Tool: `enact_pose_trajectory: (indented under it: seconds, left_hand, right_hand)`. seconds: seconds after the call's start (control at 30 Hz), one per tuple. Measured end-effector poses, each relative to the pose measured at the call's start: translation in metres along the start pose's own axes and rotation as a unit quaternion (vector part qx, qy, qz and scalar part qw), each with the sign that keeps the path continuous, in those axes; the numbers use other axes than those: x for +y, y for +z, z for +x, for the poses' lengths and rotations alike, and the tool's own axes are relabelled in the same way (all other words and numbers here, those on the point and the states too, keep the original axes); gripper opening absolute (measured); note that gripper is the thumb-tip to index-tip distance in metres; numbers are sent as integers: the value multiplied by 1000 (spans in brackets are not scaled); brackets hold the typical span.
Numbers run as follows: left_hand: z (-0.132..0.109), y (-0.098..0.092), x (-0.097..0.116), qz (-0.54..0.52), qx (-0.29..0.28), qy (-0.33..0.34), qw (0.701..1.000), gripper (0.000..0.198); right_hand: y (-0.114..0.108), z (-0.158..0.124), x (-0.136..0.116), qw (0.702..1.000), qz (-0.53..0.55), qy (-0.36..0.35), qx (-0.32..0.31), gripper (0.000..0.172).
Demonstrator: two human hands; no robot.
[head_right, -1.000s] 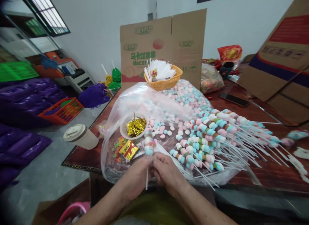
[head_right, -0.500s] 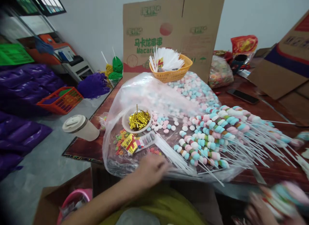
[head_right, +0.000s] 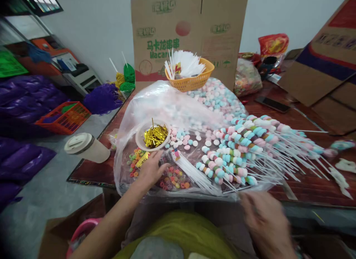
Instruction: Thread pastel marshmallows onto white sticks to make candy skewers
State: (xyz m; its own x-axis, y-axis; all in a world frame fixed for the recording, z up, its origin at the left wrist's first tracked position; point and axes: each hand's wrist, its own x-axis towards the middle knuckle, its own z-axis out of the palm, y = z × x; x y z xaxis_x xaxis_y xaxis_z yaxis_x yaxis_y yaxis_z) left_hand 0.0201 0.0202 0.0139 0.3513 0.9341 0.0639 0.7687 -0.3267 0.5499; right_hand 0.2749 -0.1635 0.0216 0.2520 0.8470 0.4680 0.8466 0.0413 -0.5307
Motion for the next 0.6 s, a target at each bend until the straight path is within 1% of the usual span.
enact_pose_trajectory:
  seconds: [0.07,0.1,0.13,0.17,0.23,0.3,0.33,0.4,0.5,0.57,0.6]
  left_hand:
    - [7,8,5,95,-21,-5,995,53]
    - [8,11,5,125,-19,1,992,54]
    - [9,14,4,142,-14,13,990,53]
    - [8,16,1,151,-4,26,988,51]
    - [6,20,-6,156,16,43,987,49]
    - [4,23,-12,149,31,52,987,47]
    - [4,24,-14,144,35,58,987,47]
    - [3,25,-17,131,40,67,988,47]
    - [1,23,-17,100,51,74,991,48]
    - [0,18,-13,69,63,106,990,47]
    - [0,16,-11,59,66,134,987,46]
  right_hand:
    - [39,37,-17,997,-21,-47,-64,33]
    - [61,56,-27,995,-31,-54,-81,31]
    - [82,75,-38,992,-37,-52,-109,25]
    - [102,91,-47,989,-49,-34,-132,24]
    - [135,112,-62,986,-54,-33,-153,21]
    - [156,119,-68,984,-55,-45,-164,12]
    - [162,118,-68,983,-56,-53,-166,10]
    - [165,111,-66,982,-61,-69,-167,12]
    - [155,102,-61,978,-71,-103,-168,18]
    - [146,99,-60,974,-84,-130,-166,22]
    - [142,99,-60,972,-91,-144,-163,24]
